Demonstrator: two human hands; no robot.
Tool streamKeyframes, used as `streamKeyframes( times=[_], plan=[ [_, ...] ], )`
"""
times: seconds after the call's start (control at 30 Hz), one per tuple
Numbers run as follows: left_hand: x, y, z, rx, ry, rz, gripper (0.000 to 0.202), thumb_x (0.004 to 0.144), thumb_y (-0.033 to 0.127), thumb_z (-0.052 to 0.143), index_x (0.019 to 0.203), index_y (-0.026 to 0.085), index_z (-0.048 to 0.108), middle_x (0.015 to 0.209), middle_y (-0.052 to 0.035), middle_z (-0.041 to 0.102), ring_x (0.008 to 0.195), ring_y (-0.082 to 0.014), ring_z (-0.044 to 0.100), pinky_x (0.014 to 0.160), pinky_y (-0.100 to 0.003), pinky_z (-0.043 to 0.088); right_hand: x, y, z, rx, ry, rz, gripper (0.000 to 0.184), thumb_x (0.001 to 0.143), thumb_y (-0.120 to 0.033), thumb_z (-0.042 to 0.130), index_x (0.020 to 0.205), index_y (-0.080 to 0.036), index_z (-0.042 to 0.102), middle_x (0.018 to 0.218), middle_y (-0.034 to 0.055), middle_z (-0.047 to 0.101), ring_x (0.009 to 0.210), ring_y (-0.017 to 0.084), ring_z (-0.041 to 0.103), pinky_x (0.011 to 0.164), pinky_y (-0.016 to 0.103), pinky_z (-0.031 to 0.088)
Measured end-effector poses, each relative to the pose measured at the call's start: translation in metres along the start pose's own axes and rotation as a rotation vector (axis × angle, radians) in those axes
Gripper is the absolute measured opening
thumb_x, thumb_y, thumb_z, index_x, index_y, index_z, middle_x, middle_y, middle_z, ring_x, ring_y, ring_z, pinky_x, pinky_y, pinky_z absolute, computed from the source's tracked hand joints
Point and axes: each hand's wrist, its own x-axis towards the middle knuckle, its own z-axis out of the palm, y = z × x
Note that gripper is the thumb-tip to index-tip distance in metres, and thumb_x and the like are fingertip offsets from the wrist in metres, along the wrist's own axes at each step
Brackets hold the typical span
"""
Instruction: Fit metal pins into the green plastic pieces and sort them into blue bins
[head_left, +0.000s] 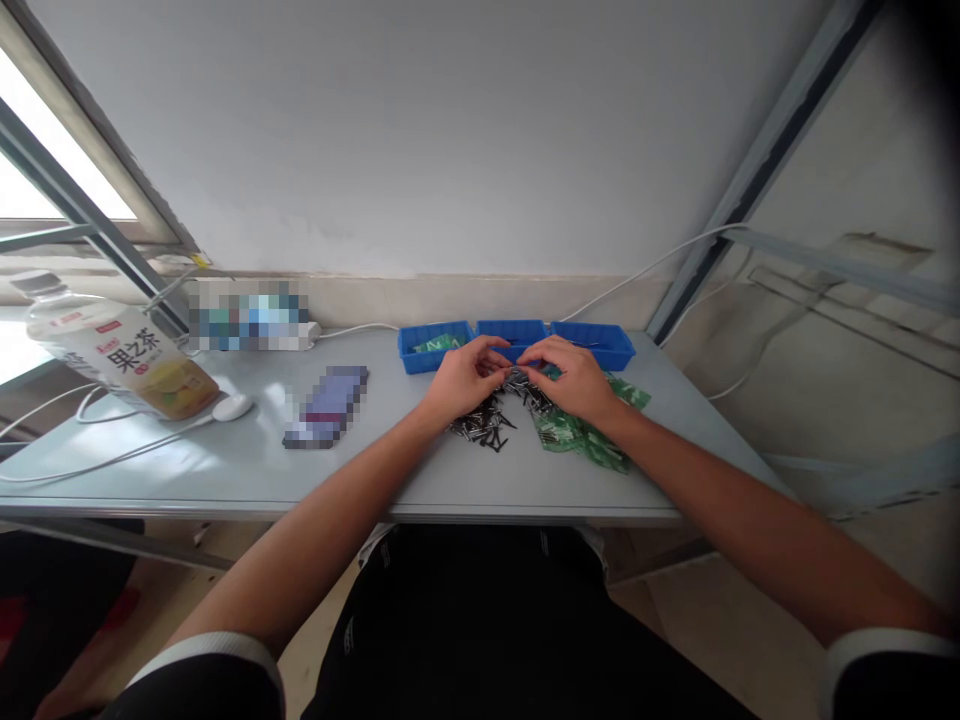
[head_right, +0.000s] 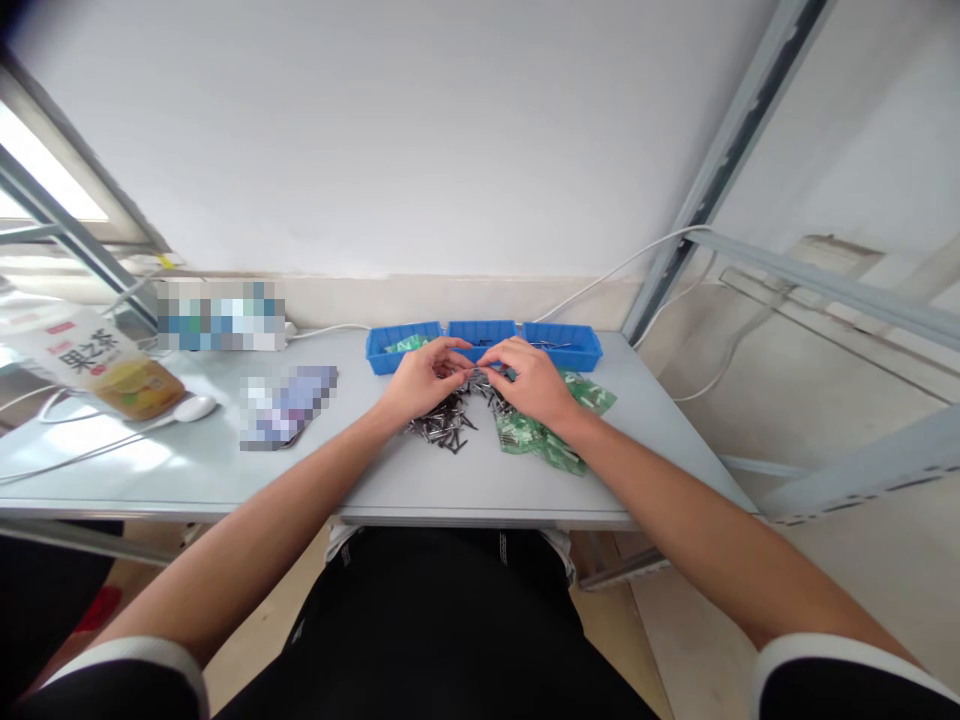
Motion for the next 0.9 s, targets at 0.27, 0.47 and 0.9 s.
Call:
streamKeyframes(
  times=[0.27,0.47,0.9],
  plan=[
    [-0.001,0.007,0.0,-0.027,-0.009,0.041,0.027,0.089,0.025,0.074,0.115,0.018,0.07,0.104,-0.0084,0.081,0.094,-0.0198,0.078,0.087,-0.034,0.063,-0.003,0.0,0.004,0.055,-0.062,0.185,0.009,0.09,-0.028,0.071,0.098,-0.023,0.074,0.097,0.004,0.079,0.081,0.022,0.074,0.08,0.036,0.059],
    [0.0,0.011,0.0,-0.066,-0.005,0.043,0.037,0.094,0.028,0.073,0.129,0.019,0.067,0.111,-0.009,0.082,0.097,-0.0199,0.078,0.091,-0.035,0.062,-0.003,-0.003,0.007,0.174,0.016,0.22,0.012,0.087,-0.026,0.073,0.096,-0.024,0.064,0.094,0.0029,0.075,0.078,0.019,0.071,0.076,0.033,0.059],
    [-0.002,0.01,0.0,0.014,-0.096,0.076,0.04,0.103,0.037,0.059,0.137,0.019,0.071,0.113,-0.0076,0.082,0.089,-0.0207,0.077,0.082,-0.032,0.062,-0.001,0.0,0.002,-0.035,0.088,0.086,0.006,0.094,-0.028,0.071,0.098,-0.023,0.072,0.093,0.0051,0.075,0.081,0.022,0.069,0.078,0.036,0.057]
  ],
)
